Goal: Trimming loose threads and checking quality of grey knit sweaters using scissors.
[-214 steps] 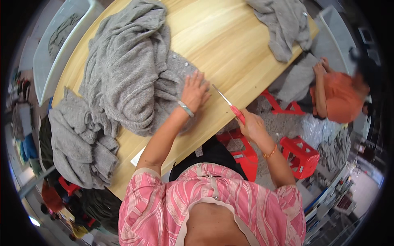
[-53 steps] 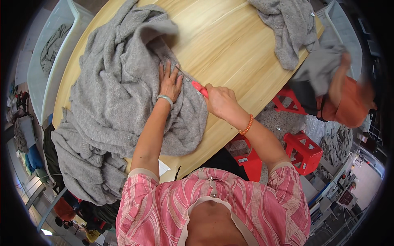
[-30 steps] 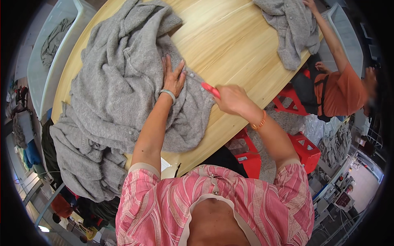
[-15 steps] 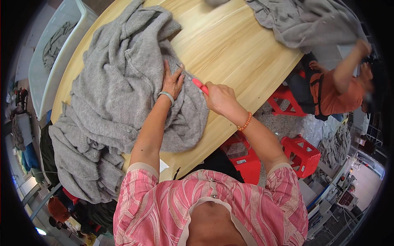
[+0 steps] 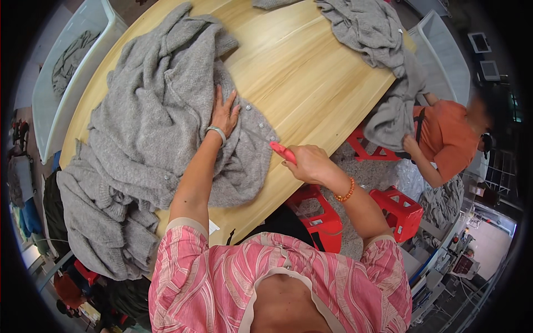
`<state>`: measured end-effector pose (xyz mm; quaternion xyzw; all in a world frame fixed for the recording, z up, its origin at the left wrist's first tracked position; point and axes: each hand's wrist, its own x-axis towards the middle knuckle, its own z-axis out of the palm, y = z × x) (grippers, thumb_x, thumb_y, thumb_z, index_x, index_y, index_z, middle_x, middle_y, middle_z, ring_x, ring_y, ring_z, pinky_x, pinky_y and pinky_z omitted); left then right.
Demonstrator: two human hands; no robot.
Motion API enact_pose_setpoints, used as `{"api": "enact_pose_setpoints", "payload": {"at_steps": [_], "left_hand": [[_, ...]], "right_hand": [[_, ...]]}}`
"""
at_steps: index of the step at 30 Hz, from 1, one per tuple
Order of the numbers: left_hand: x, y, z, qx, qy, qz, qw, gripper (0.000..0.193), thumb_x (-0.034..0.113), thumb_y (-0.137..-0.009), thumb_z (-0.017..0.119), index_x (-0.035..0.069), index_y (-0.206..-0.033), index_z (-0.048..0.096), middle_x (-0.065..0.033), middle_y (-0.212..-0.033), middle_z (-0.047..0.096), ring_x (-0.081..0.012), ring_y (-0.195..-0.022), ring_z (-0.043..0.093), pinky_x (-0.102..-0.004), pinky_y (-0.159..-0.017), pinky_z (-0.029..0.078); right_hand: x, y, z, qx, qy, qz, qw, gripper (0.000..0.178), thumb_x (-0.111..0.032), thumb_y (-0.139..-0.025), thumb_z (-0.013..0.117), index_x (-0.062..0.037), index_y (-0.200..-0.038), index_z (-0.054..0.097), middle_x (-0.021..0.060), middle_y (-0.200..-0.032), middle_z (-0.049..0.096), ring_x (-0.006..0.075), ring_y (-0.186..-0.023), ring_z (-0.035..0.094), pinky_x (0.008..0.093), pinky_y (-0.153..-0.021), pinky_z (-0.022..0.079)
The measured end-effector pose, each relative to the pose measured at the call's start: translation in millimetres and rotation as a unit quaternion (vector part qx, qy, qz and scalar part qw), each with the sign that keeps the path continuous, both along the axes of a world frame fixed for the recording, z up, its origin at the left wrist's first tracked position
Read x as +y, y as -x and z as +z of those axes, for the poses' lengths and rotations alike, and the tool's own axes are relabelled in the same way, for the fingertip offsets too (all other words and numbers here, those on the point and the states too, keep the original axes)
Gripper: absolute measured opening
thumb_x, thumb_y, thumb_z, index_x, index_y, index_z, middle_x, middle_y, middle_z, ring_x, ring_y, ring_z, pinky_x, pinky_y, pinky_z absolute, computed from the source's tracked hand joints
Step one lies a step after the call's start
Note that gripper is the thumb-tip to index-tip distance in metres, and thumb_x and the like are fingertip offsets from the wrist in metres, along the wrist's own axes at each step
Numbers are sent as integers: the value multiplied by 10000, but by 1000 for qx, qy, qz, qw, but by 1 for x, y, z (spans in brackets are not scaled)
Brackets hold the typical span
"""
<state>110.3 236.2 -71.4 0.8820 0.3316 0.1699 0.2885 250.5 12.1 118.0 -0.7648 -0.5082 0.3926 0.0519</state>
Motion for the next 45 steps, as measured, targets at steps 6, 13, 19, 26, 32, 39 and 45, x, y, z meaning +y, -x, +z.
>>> {"api": "enact_pose_setpoints", "payload": {"at_steps": [6,13,19,26,32,39,45], "left_hand": [[1,41,4,-70,64,-2,995,409,159,-888,555,120,-1295,529,-242,-1470,294,-406,-1345,306,-385,-1114,276],[-87,158,122,16,-223,117,968,640,193,-719,718,123,-1318,503,-212,-1456,330,-383,-1351,285,-533,-1072,212],[-82,324,105,102,-133,422,891,695,179,-680,764,56,-1309,495,-206,-1349,445,-330,-1238,424,-492,-1019,303],[-101,311,264,-367,413,216,805,421,48,-717,659,-40,-1121,582,-77,-950,665,-139,-888,608,-269,-787,476],[-142,334,317,-334,417,-331,778,389,114,-758,738,-30,-1094,605,-150,-1105,627,-187,-922,629,-305,-822,476],[-174,271,272,-56,410,-127,901,276,119,-805,698,-5,-1042,631,-98,-927,634,-164,-858,592,-281,-783,461],[-179,202,224,-27,299,-60,952,303,164,-828,680,9,-1082,621,-118,-955,638,-217,-892,618,-317,-788,483]], "right_hand": [[-15,30,-1,-19,-28,-56,998,303,-303,-863,599,-40,-1013,607,240,-851,642,427,-828,610,484,-716,485],[-59,67,1,-38,-38,-54,997,250,-236,-871,594,-50,-1035,566,250,-816,626,440,-800,603,506,-691,470],[-35,138,11,-2,-38,73,997,200,-209,-863,575,-52,-985,565,227,-749,628,417,-745,618,504,-658,472],[8,205,1,15,-71,168,983,154,-167,-830,576,-56,-932,546,194,-763,638,406,-745,619,486,-653,481],[52,211,32,-7,-256,89,963,175,-74,-751,576,-21,-916,552,212,-767,635,394,-772,631,486,-634,486],[45,137,85,-32,-321,-29,946,177,-92,-717,588,-8,-872,585,229,-812,630,403,-804,619,447,-688,494],[37,-34,135,97,-394,-253,878,406,-34,-745,616,59,-1138,573,115,-1085,654,183,-1014,600,325,-918,464]]}}
